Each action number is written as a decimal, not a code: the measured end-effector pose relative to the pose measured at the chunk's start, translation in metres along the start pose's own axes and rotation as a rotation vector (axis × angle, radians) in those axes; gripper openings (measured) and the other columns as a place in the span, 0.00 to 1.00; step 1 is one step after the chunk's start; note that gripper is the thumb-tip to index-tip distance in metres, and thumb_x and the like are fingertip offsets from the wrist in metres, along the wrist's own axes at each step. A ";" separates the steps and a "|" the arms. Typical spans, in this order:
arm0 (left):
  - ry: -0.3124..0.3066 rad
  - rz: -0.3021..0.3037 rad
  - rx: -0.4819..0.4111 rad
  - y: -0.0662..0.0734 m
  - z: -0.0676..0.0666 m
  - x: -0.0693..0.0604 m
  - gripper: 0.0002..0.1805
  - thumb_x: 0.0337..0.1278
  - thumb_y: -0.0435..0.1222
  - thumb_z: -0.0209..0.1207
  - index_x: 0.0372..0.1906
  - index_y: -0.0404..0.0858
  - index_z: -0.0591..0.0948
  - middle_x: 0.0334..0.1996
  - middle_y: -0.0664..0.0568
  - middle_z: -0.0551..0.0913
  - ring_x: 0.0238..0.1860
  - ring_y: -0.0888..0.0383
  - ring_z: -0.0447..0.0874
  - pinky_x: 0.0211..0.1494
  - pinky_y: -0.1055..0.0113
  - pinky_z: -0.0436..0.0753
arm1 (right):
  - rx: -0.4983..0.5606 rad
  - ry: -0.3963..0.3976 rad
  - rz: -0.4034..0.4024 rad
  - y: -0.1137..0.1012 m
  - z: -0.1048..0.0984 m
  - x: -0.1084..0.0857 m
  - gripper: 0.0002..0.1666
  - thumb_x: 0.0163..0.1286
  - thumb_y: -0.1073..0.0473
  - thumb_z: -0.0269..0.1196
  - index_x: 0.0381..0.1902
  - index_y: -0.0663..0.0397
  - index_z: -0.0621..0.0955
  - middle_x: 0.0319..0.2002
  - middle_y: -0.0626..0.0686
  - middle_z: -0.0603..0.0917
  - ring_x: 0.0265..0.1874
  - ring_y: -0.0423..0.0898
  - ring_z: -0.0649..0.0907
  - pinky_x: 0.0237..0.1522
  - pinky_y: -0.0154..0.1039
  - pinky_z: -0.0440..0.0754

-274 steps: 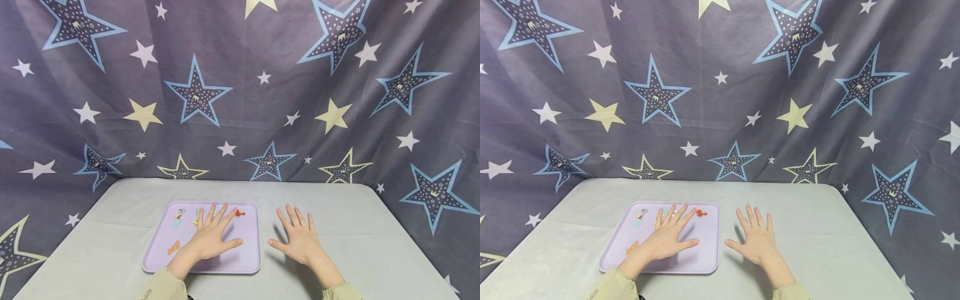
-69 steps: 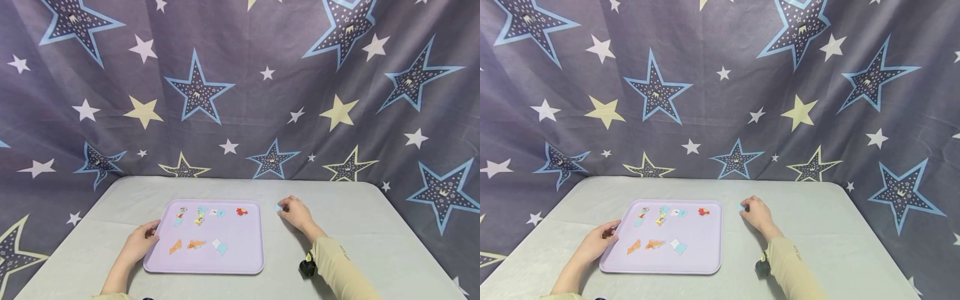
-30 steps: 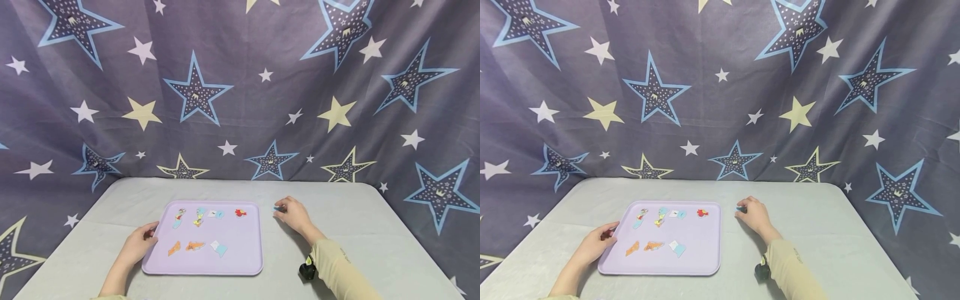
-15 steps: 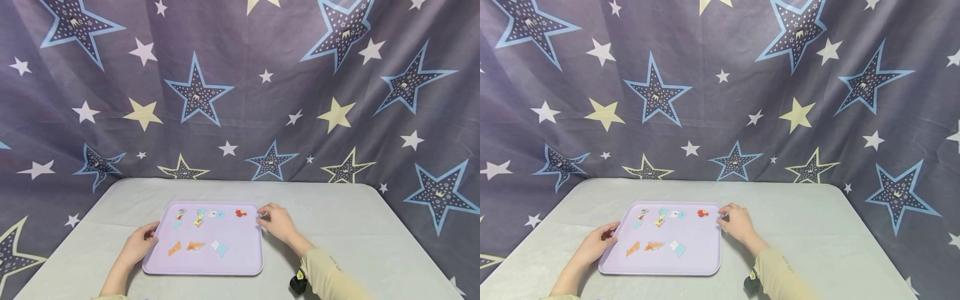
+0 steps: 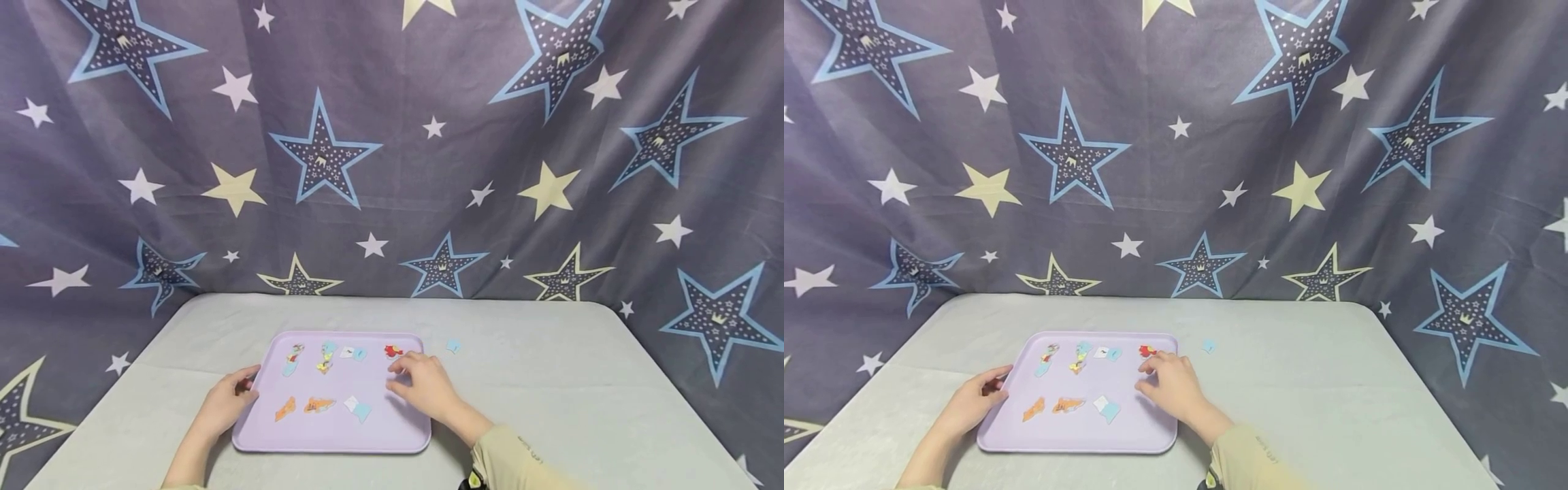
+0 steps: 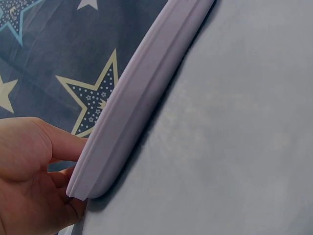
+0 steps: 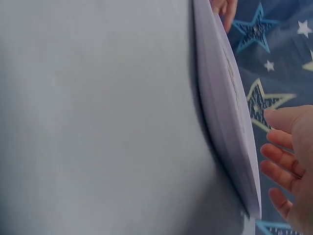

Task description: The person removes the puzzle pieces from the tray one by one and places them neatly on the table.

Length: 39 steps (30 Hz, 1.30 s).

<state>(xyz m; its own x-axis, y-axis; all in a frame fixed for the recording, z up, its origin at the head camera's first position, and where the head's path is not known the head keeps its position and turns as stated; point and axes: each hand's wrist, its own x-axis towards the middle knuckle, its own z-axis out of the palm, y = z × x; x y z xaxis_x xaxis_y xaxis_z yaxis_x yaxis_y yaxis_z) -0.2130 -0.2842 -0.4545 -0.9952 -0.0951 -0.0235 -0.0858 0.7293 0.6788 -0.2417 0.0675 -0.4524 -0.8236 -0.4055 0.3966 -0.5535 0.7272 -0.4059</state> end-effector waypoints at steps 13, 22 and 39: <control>0.002 0.003 -0.002 -0.001 -0.001 -0.001 0.28 0.51 0.30 0.54 0.60 0.26 0.66 0.38 0.44 0.74 0.38 0.53 0.71 0.40 0.62 0.69 | -0.052 -0.110 -0.057 -0.032 0.013 -0.007 0.23 0.49 0.38 0.65 0.38 0.44 0.82 0.32 0.40 0.79 0.33 0.36 0.75 0.39 0.35 0.67; -0.005 -0.007 -0.001 0.001 -0.002 -0.002 0.28 0.51 0.30 0.54 0.60 0.27 0.66 0.39 0.43 0.74 0.39 0.52 0.71 0.41 0.61 0.69 | -0.106 -0.120 -0.093 -0.042 0.020 -0.009 0.27 0.44 0.34 0.66 0.38 0.43 0.82 0.33 0.39 0.78 0.35 0.37 0.76 0.41 0.35 0.69; 0.001 -0.006 0.005 0.000 -0.001 -0.002 0.28 0.51 0.31 0.54 0.60 0.27 0.66 0.39 0.44 0.74 0.39 0.52 0.70 0.41 0.61 0.69 | -0.053 -0.176 -0.018 -0.039 0.023 -0.008 0.20 0.44 0.39 0.69 0.34 0.41 0.83 0.34 0.37 0.76 0.37 0.37 0.73 0.41 0.37 0.69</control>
<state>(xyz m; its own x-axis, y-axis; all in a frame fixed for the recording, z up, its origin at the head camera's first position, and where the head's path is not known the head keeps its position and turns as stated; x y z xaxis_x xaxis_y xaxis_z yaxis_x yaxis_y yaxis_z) -0.2108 -0.2842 -0.4539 -0.9946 -0.1003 -0.0270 -0.0921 0.7320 0.6750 -0.2163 0.0295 -0.4588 -0.8253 -0.5056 0.2515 -0.5646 0.7454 -0.3545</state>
